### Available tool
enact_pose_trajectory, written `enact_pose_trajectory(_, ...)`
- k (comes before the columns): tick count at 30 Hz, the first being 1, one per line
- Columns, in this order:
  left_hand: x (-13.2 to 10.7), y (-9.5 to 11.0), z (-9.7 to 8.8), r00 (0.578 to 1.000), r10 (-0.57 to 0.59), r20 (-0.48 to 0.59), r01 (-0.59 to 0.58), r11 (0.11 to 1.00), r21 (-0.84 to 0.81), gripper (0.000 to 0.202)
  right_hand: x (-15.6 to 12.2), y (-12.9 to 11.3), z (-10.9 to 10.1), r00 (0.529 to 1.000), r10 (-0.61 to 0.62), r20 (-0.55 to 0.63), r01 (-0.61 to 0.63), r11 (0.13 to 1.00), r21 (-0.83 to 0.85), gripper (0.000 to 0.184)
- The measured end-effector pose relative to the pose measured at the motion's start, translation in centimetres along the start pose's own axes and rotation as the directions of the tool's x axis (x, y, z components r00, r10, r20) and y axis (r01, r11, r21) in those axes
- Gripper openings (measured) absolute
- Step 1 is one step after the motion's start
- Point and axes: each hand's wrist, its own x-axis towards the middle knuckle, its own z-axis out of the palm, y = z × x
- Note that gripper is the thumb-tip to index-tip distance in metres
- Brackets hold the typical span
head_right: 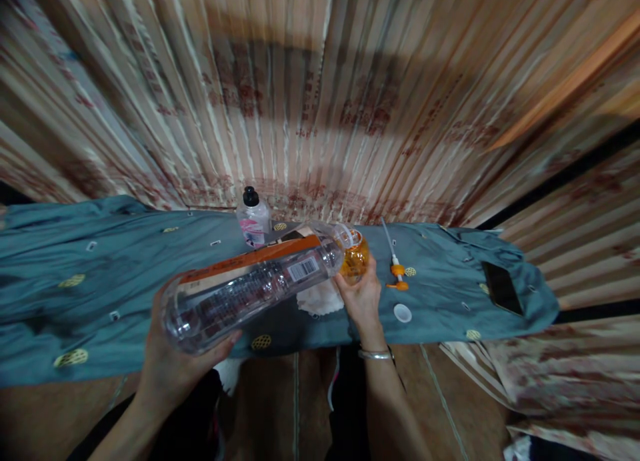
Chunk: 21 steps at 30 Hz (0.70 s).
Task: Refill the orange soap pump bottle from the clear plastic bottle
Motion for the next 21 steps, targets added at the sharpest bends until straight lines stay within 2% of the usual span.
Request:
enact_pose_trajectory(17,0.4,1.1,0.9,1.000,0.001,0.011,0.000,0.992,-0.125,0.089,0.2,0.0,0.1,0.999,0.042,0.012,-0.043,0.999,0.033,0.075)
enact_pose_trajectory(19,0.3,0.7,0.6,0.999,0.003,0.036,0.001,0.995,-0.105,0.092,0.2,0.1,0.1,0.999,0.042,0.009,-0.042,0.999,0.027,0.076)
enact_pose_trajectory(21,0.1,0.1,0.2,0.994,0.003,0.105,0.005,0.997,-0.077,0.094,0.2,0.1,0.1,0.999,0.040,0.007,-0.040,0.999,0.020,0.076)
